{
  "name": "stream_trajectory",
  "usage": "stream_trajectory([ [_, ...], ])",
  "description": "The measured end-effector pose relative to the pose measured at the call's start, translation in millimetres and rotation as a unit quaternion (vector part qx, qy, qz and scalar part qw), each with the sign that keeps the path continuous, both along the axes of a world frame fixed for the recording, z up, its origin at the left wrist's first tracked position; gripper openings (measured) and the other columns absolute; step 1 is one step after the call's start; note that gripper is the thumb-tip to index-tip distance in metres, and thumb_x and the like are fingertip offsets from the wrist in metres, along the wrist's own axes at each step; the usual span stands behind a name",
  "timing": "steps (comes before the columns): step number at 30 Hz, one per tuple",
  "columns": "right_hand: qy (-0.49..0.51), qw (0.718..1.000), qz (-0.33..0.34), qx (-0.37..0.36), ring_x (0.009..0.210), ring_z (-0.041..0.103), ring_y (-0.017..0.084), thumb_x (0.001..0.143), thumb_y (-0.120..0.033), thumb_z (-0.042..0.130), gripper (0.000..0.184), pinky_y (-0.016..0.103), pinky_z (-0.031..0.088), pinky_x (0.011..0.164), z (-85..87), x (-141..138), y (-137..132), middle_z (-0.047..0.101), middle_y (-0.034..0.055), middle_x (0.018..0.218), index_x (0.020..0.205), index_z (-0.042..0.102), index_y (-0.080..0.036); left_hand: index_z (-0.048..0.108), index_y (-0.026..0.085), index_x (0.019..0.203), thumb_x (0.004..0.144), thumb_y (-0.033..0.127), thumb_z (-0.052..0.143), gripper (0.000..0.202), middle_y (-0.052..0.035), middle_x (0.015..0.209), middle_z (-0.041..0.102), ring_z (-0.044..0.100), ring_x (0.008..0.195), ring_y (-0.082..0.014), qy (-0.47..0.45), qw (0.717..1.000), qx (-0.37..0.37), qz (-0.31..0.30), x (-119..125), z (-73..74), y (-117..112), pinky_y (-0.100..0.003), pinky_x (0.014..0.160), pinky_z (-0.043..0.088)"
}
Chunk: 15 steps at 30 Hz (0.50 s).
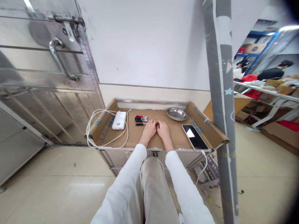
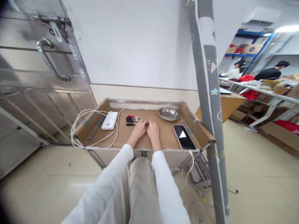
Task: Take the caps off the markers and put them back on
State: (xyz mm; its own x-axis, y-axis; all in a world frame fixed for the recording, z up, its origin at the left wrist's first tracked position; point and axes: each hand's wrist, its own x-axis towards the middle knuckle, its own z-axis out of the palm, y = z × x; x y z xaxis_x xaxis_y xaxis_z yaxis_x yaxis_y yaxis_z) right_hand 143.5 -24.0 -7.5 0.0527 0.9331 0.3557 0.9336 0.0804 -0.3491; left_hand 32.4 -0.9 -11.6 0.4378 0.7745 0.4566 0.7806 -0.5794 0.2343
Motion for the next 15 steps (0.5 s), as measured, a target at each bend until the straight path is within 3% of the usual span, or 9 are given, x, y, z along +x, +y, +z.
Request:
stream_trajectory([
  [15, 0.012, 1.000, 0.007, 0.017, 0.101, 0.057, 0.020, 0.087, -0.013, 0.040, 0.028, 0.028, 0.039, 0.088, -1.0, 0.5, 0.3, 0.065, 0.0119, 0.107, 0.106, 0.061, -0.015, 0.055, 0.014, 0.094, 0.088, 0.009, 0.037, 0.019, -0.0101, 0.097, 0.058, 0.053, 0.093, -0.0217, 0.010, 1.000, 0.011, -0.003, 1.0, -2.0, 1.2, -0.036, 0.087, 0.043],
])
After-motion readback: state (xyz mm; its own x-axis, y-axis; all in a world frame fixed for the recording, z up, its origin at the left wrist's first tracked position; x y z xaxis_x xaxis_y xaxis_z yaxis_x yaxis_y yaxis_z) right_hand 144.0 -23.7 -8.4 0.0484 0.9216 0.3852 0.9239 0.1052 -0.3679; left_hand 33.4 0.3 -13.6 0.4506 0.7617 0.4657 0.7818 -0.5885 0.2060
